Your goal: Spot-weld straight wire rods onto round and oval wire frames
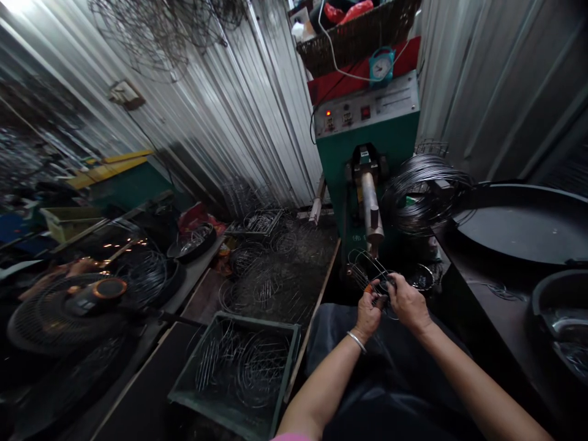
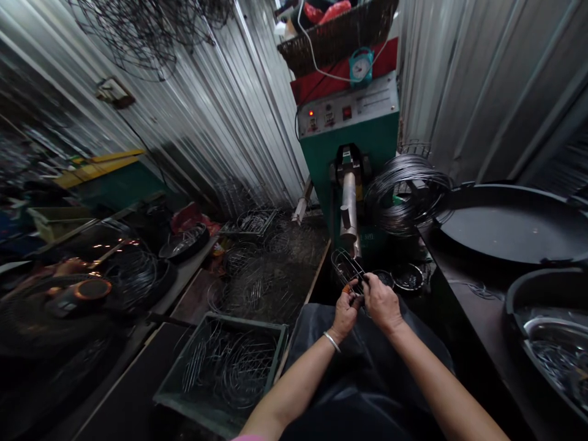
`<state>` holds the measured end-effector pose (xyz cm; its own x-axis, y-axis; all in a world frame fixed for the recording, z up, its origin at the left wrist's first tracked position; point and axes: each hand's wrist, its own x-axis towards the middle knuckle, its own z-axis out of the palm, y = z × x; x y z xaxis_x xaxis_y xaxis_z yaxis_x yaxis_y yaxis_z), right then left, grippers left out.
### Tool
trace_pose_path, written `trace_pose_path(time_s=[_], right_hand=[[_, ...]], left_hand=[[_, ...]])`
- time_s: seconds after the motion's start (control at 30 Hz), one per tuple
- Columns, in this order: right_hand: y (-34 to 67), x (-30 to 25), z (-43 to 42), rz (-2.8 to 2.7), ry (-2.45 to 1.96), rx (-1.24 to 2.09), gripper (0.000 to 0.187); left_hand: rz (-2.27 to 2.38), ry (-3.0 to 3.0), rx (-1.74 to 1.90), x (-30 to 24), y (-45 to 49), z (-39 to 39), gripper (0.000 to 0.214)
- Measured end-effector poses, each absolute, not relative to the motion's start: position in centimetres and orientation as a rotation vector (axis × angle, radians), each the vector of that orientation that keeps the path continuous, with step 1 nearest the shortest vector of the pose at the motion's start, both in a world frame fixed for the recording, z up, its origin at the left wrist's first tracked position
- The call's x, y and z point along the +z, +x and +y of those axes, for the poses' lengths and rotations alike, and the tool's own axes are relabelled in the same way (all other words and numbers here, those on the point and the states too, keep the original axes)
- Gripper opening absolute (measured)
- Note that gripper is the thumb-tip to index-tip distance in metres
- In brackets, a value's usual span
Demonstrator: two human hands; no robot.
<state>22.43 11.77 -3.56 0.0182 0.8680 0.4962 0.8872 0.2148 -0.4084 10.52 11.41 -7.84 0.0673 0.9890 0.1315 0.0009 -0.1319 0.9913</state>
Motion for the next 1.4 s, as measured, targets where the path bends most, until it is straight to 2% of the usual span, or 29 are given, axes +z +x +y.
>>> trace_pose_path(time_s=[0.1,0.43,1.03,1.2,1.4], right_hand=[[22.1,-3.6,12.6,-1.782,-1.721,-0.083,0.042],[21.6,-3.7,14.4,-1.796,-1.749,-0.154,0.039],[22.2,-2.7,12.4,-1.517,-1.425,0.492,0.034],[22.4,-2.4,13.0,-1.497,-1.386,0.485,0.041],[22.6,-2.0,13.8,-1.544,-1.383,0.432,0.039]], left_hand=[[1.079,1.349,1.249,-7.8,10.7,11.6,0.049],[1.059,1.227,1.225,-6.4,11.0,12.0,0.052],[0.936,1.013,1.293,-6.1,10.3,12.8,0.063],[0.93,0.979,1.301,-5.9,10.6,13.3,0.061],[0.943,1.034,1.296,-6.4,10.8,14.1,0.057]])
